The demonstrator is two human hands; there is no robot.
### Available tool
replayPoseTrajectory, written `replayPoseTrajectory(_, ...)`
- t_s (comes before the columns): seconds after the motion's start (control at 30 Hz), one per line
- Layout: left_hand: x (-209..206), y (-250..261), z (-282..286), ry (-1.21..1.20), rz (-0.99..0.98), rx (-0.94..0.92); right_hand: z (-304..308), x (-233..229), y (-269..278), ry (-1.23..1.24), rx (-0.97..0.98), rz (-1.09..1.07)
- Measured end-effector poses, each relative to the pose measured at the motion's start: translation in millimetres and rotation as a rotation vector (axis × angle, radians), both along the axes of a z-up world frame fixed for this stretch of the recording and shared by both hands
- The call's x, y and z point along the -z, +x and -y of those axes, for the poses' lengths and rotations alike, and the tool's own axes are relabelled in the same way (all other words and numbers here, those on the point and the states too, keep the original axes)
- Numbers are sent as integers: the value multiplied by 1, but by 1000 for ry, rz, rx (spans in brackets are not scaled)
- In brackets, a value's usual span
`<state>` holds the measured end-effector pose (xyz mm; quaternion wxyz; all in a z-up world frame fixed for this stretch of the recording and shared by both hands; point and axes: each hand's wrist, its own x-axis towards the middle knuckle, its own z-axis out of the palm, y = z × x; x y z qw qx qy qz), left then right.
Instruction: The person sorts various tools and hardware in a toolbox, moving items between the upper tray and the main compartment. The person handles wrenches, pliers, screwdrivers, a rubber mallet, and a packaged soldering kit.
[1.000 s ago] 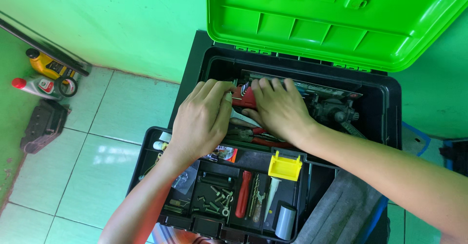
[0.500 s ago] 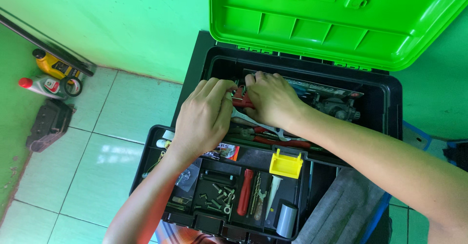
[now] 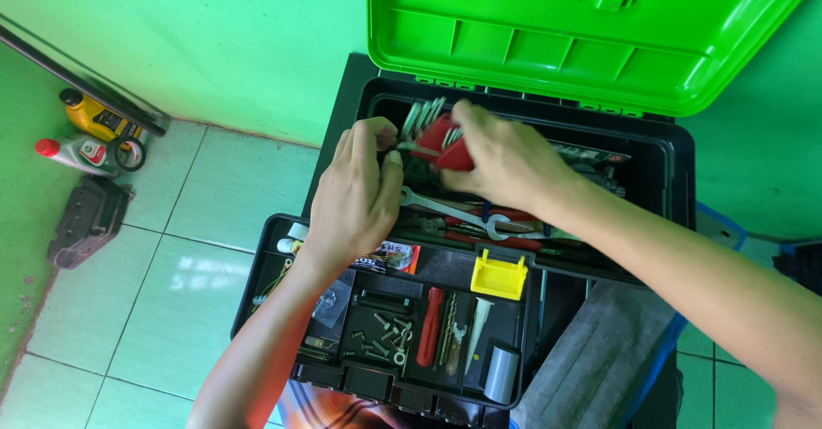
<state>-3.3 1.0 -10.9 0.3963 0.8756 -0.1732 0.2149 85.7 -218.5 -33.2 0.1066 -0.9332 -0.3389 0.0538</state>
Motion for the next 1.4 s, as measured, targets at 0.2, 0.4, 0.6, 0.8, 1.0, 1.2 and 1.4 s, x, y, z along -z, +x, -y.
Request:
replayPoseTrajectory(0.2, -7, -3, -2, 1, -17, 34, 32, -41, -24, 648, -123, 201)
replayPoseTrajectory(0.4, -26, -17, 13, 3, 152, 116, 42, -55, -63, 856, 15, -21)
replayPoseTrajectory(0.6, -30, -36, 46, -192, 169, 66, 35, -53, -82, 890, 149, -305)
replayPoseTrajectory(0.8, -55, -43, 50, -192, 210, 11, 33, -52, -90, 927, 269, -362)
replayPoseTrajectory(1.0, -83, -54, 49, 4, 333, 442, 34, -49, -98, 860, -38, 41)
replayPoseTrajectory(1.2, -64, -52, 48, -249, 331, 41, 25, -60, -106, 1110, -69, -135)
replayPoseTrajectory(1.4, -54, -54, 50, -541, -141, 488, 21, -86, -114, 934, -39, -233)
